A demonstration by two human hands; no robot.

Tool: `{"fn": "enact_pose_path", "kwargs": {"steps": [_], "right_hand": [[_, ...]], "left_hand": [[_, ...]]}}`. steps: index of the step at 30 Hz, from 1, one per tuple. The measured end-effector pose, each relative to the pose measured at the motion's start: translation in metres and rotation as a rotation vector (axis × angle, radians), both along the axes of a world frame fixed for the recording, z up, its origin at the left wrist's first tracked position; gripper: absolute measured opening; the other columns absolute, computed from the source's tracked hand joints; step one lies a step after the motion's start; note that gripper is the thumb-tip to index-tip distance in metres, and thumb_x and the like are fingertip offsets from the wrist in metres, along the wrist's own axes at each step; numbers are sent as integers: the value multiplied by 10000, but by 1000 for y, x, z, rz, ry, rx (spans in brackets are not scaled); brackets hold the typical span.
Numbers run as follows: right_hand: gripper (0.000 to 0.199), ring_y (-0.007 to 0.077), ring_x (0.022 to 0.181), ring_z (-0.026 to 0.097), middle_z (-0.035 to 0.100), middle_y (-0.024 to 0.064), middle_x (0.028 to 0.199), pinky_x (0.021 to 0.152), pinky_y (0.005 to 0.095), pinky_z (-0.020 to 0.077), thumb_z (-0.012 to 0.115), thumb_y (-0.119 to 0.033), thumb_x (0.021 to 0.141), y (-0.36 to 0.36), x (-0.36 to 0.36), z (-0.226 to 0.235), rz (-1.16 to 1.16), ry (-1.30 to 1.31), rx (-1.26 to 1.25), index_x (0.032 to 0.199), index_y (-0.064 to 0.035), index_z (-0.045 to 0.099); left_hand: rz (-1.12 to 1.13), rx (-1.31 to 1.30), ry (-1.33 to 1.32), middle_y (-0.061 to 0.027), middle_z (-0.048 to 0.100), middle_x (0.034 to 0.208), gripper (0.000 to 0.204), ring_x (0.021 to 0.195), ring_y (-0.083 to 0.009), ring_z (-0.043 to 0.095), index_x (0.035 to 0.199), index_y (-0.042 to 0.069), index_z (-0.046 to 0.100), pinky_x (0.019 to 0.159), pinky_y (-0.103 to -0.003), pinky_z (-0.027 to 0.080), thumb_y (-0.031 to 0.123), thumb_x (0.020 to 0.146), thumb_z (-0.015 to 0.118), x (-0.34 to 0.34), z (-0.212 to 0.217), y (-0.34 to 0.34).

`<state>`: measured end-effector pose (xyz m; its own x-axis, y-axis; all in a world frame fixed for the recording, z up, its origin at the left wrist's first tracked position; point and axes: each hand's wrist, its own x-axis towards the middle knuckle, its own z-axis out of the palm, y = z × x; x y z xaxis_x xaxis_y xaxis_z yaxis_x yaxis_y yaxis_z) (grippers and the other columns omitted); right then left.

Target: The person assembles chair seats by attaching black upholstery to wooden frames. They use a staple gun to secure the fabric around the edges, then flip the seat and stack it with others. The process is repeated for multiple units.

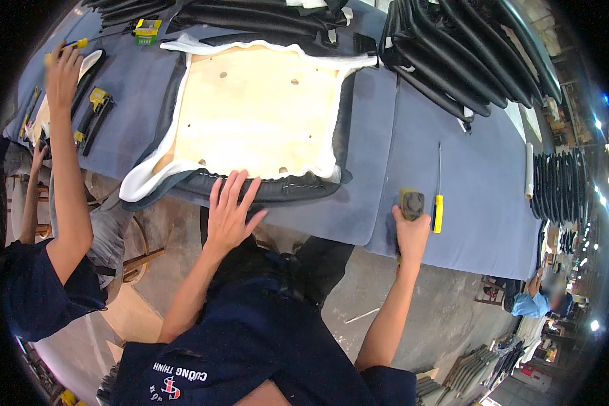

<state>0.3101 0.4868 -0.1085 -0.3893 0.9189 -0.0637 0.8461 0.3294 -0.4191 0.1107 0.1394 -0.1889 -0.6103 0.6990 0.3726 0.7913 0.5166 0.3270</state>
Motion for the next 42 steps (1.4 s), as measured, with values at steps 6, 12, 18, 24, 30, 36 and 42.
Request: {"fn": "enact_pose_path", "kwargs": {"steps": [6, 12, 18, 24, 30, 36, 42], "right_hand": [[432, 460, 1044, 660, 684, 294, 1134, 943, 512, 518, 709, -68, 901, -16, -19, -25, 283, 12, 576, 1284, 111, 623], [357, 228, 642, 719, 661, 151, 831, 574, 334, 591, 557, -111, 1060, -66, -83, -66, 150, 771, -817, 1326, 128, 559], [237, 279, 605, 735, 636, 149, 739, 525, 344, 614, 578, -83, 1051, -69, -89, -88, 151, 890, -950, 1157, 129, 571], [242, 279, 611, 738, 637, 146, 731, 511, 350, 620, 611, -148, 1056, -58, -80, -97, 171, 846, -959, 931, 50, 550], [291, 286, 624, 746, 645, 146, 734, 537, 364, 637, 638, -201, 1046, -60, -93, -101, 227, 810, -1014, 904, 43, 568], [221, 330, 638, 742, 642, 161, 797, 574, 398, 660, 585, -126, 1033, -27, -76, -97, 214, 704, -1004, 921, 63, 573], [205, 388, 816, 722, 662, 243, 990, 685, 444, 600, 545, -65, 994, -3, -73, -78, 254, 570, -112, 1057, 117, 614]], "left_hand": [[28, 35, 31, -109, 423, 1627, 689, 1508, -302, 377, 1534, 183, 513, 1238, -536, 222, 355, 910, 748, 8, -25, -19], [66, 83, 87, -97, 467, 1595, 627, 1478, -284, 428, 1506, 189, 543, 1223, -518, 263, 335, 925, 730, 9, -29, -13], [-68, 223, -205, -144, 577, 1441, 552, 1356, -336, 536, 1394, 82, 610, 1120, -457, 433, 125, 870, 780, -10, 47, -54], [278, 384, 60, -184, 699, 1075, 251, 1004, -341, 675, 1096, -18, 697, 866, -424, 531, 73, 871, 761, -148, 135, -107], [522, -405, -541, -304, 695, 1181, 880, 1134, -458, 660, 1155, -31, 694, 938, -513, 518, 794, 894, 531, -205, 54, -141], [513, -325, -495, -380, 694, 1005, 866, 990, -521, 683, 942, -118, 701, 889, -559, 533, 736, 915, 561, -121, 55, -126], [513, -225, -854, -392, 675, 951, 862, 913, -501, 690, 907, -145, 667, 817, -557, 522, 709, 946, 566, 6, 58, -139]]}}
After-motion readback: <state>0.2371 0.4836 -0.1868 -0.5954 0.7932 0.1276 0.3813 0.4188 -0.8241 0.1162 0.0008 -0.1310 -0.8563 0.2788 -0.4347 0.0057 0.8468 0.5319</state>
